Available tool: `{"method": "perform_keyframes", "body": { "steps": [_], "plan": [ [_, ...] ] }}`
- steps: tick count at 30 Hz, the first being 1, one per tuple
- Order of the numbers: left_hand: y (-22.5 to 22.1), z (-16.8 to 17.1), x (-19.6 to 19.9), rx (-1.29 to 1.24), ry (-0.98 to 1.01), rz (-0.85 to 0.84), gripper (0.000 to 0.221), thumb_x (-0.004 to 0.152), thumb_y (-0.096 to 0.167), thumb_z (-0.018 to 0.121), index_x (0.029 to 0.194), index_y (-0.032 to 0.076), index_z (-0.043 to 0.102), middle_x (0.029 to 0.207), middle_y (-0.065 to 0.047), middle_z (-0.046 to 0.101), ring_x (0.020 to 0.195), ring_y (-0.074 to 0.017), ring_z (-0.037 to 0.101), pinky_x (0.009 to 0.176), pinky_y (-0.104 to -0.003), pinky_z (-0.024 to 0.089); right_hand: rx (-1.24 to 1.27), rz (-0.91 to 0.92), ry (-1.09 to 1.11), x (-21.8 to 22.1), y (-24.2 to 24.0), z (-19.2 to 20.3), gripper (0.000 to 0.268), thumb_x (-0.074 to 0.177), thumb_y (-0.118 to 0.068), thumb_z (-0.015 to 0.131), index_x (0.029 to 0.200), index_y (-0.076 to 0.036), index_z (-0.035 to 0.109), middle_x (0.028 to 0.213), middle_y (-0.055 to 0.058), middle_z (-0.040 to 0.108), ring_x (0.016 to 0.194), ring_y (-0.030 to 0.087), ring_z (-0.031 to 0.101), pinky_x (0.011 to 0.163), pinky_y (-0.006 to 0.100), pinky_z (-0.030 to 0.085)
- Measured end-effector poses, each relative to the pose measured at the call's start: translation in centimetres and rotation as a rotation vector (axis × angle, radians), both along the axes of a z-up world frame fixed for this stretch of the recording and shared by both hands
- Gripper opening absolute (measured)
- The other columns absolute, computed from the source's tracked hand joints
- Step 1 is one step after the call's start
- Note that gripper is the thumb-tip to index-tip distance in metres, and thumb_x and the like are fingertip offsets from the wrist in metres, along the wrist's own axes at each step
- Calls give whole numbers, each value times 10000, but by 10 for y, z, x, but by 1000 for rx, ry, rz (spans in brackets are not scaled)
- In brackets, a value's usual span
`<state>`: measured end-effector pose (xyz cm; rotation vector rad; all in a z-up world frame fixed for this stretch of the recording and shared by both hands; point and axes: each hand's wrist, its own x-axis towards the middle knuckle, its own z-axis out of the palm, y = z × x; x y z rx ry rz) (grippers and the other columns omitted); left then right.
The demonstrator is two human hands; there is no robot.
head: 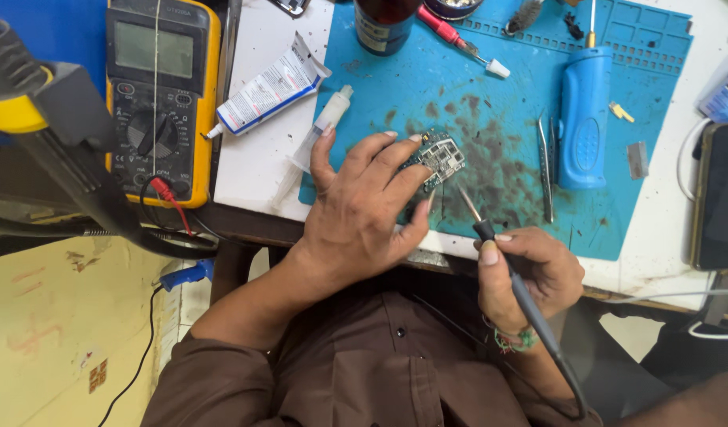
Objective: The person solders components onto a circuit board using a soldering iron and then applies heat to the board with a hot air rework station.
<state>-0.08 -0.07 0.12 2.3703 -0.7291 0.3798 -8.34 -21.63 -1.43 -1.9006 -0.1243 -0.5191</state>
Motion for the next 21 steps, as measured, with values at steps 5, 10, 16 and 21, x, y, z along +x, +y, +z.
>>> {"method": "perform_keyframes", "body": {
  "steps": [5, 10, 16, 21],
  "plan": [
    [-3, 0, -3, 54, -125, 3, 364, 999, 272, 717, 1317, 96, 690, 1338, -66, 678, 1230, -219, 594, 1234, -552, 100, 224, -37, -95, -5, -1, -17, 161, 1013, -44, 710, 1111, 4, 592, 917, 142, 687, 774, 163, 695, 722, 251, 575],
    [-3, 3, 3, 108, -261, -50, 362, 977, 182, 670, 1284, -11, 681, 1184, -127, 736, 1085, -229, 658, 1224, -544, 180, 348, -27, -143, -11, -3, -28, 192, 1019, -66, 720, 1128, -17, 570, 919, 129, 659, 779, 167, 683, 735, 271, 578],
    [-1, 9, 22, -156, -48, -99, 253, 965, 139, 636, 1176, 22, 709, 919, -89, 710, 870, -257, 651, 1037, -487, 385, 428, -95, -155, -7, -4, -34, 203, 966, -83, 727, 1082, -42, 565, 975, 88, 642, 726, 134, 665, 653, 238, 553],
    [2, 15, 35, 22, -89, -30, 157, 948, 160, 653, 1044, 52, 715, 802, -94, 650, 795, -288, 599, 830, -450, 403, 392, -120, -249, -2, -3, -36, 257, 1009, -12, 764, 1135, -65, 547, 995, 62, 616, 848, 92, 574, 788, 202, 481]
  ]
}}
